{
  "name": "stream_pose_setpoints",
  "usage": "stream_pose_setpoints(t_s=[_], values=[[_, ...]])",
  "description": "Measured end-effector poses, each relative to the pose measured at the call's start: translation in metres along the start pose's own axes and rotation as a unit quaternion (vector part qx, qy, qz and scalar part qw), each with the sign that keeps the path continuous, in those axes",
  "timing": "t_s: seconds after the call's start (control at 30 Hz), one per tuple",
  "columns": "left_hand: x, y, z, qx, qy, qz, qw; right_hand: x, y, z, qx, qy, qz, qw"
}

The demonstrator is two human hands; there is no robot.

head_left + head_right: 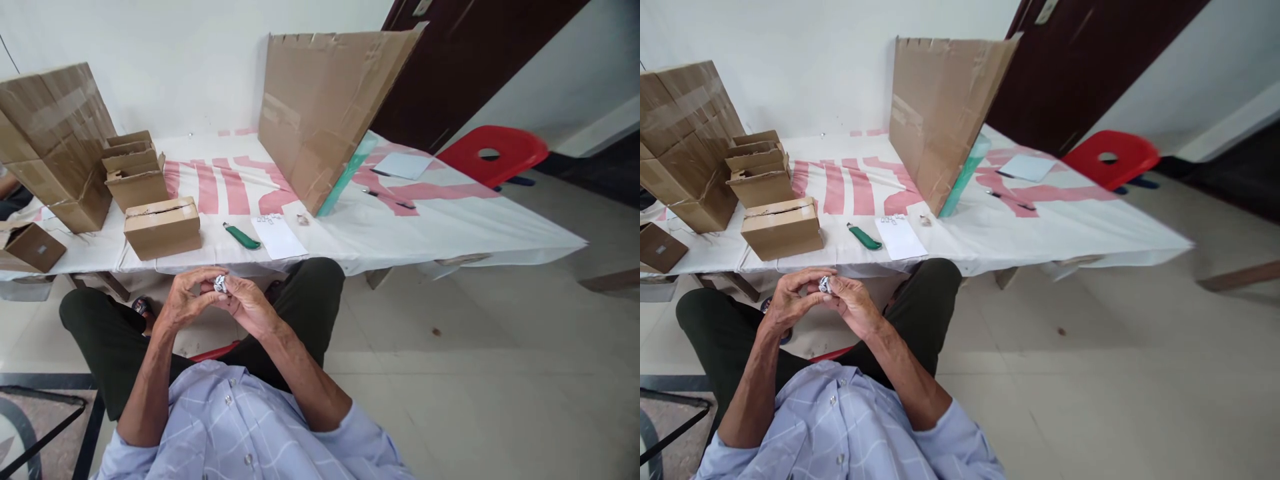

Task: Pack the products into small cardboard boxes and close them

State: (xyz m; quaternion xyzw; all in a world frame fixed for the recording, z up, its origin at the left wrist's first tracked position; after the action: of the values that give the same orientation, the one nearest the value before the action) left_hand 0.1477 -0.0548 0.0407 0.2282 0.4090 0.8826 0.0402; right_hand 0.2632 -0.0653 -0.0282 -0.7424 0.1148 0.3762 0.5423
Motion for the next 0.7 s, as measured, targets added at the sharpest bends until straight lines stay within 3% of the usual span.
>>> stream_pose_setpoints(t_s=[0.33,0.43,0.7], values=[[-0.002,0.017,0.009,-0.109,0.018,0.058,0.992,0.011,0.011,0.011,-0.006,0.02,-0.016,1.0],[0.001,0.015,0.01,-0.124,0.021,0.108,0.986,0.015,0.01,0.016,0.004,0.041,-0.045,0.998],[0.001,0.004,0.011,-0.113,-0.013,0.196,0.974,0.023,0.005,0.022,-0.011,0.005,-0.097,0.995]])
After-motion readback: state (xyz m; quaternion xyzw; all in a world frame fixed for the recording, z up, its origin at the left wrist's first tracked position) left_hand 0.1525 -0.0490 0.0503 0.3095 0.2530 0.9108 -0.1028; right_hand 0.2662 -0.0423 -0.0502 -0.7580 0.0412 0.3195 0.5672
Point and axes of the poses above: each hand's wrist, its own z-axis towards the middle knuckle, its own x-axis out of the back of the hand, y = z × x, the point moved 7 cm from there along z, towards the middle knuckle, and after that the axes turned 8 degrees about -x, right-handed, at the moved point
